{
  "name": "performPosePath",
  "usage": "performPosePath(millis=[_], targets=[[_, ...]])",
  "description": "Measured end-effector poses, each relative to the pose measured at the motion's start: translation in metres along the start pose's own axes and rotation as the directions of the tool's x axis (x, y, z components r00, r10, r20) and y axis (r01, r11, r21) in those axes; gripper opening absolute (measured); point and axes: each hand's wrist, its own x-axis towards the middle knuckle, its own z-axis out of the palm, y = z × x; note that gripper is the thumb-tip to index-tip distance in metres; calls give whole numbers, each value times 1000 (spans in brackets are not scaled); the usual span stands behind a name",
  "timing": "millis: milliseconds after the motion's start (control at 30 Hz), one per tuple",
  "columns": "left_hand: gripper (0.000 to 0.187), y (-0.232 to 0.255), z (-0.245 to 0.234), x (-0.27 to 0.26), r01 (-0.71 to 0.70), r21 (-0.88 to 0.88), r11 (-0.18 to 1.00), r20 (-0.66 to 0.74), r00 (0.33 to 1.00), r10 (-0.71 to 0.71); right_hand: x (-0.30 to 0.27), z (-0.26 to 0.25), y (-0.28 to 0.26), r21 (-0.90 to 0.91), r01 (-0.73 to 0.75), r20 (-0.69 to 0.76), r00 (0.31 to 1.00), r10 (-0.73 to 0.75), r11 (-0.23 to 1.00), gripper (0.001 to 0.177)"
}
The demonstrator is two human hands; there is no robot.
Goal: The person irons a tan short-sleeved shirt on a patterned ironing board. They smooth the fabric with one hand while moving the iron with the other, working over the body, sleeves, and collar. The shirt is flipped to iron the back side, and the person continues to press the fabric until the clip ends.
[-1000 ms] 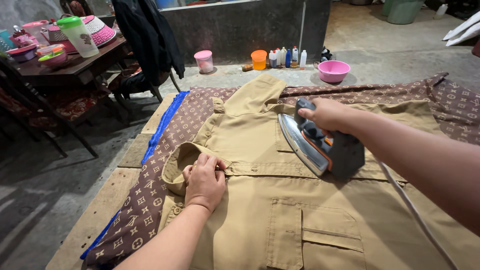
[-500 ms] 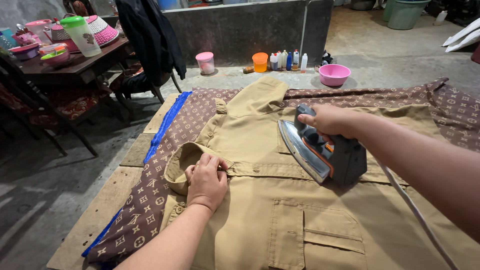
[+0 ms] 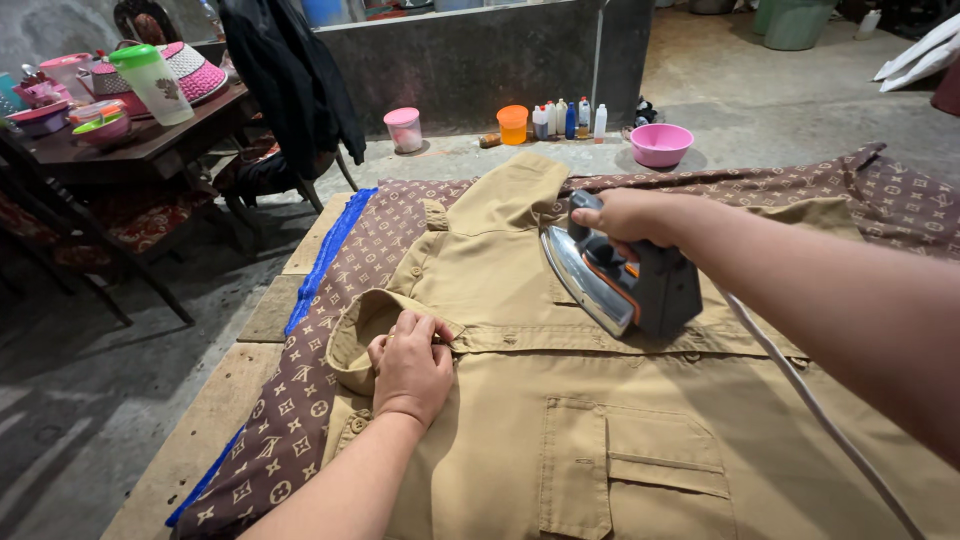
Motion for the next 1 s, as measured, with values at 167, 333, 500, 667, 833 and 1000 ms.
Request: performPosePath(millis=[167, 333, 500, 667, 833, 1000], targets=[[14, -2, 0, -1, -3, -15, 1000, -15, 1000, 3, -29, 14, 5, 44, -34, -76, 996, 37, 998, 49], [14, -1, 0, -2, -15, -14, 1000, -26, 1000, 15, -11, 14, 0, -38, -61, -158, 986, 54, 997, 56], [13, -1, -1, -1, 1, 6, 1000, -3, 1000, -1, -1, 6, 7, -80, -23, -174, 985, 9, 997, 50], [11, -3, 0, 0, 1, 10, 1000, 7, 1000, -1, -3, -11, 68, -76, -41, -280, 960, 18, 996, 53], [10, -3, 1, 0, 6, 34, 999, 1, 1000, -6, -3, -52, 185, -86, -304, -363, 896, 254, 949, 63], [9, -3, 2, 1, 10, 52, 999, 4, 1000, -10, -6, -89, 305, -41, -462, -424, 811, 403, 886, 72]])
